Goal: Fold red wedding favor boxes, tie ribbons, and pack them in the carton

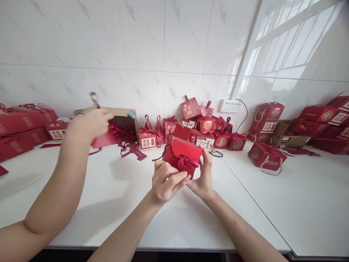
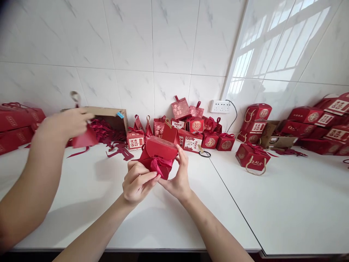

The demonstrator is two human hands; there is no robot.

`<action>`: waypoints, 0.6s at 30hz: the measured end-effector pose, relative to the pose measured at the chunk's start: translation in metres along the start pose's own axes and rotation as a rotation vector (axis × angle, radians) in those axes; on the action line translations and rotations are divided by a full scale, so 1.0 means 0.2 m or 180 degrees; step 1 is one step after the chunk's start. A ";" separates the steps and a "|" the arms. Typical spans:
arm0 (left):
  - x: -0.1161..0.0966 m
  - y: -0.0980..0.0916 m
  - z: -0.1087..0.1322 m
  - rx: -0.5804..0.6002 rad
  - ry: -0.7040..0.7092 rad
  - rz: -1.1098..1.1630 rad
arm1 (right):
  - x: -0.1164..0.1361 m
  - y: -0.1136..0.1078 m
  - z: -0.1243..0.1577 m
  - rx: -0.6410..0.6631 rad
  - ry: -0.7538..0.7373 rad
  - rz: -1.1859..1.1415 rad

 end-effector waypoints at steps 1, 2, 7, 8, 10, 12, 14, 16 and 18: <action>0.00 0.00 0.00 -0.0005 0.0018 -0.0016 | 0.00 0.00 0.00 -0.0023 -0.0015 -0.0028; -0.01 -0.01 -0.01 -0.0010 0.0028 -0.0026 | 0.00 0.00 0.00 -0.0047 -0.0028 -0.0049; 0.00 -0.01 -0.01 -0.0048 0.0071 -0.0035 | -0.01 0.01 0.01 -0.0108 -0.0115 -0.0022; 0.00 0.00 -0.01 -0.0054 0.0064 -0.0015 | -0.01 0.01 0.00 -0.0114 -0.0156 -0.0008; 0.00 0.00 -0.02 -0.0051 0.0013 0.0109 | -0.01 0.01 0.00 -0.0113 -0.0192 0.0026; -0.04 -0.02 -0.05 -0.0090 -0.0052 0.0360 | -0.02 0.01 0.00 -0.0087 -0.0158 0.0082; -0.10 -0.06 -0.10 -0.0210 -0.0229 0.0789 | -0.03 0.01 -0.01 -0.0057 -0.0104 0.0144; -0.19 -0.13 -0.16 -0.0244 -0.0586 0.1426 | -0.04 0.01 0.00 -0.0027 -0.0107 0.0176; -0.26 -0.21 -0.24 -0.0040 -0.0974 0.2033 | -0.06 0.01 0.00 -0.0013 -0.0101 0.0193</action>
Point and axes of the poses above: each hand's wrist, its own z-axis away from the middle knuckle, its own y-axis out of the palm, x = y × z, the point moved 1 cm from there along -z, towards the middle knuckle, and after that the axes turned 7 degrees about x, right-handed, at the moved point
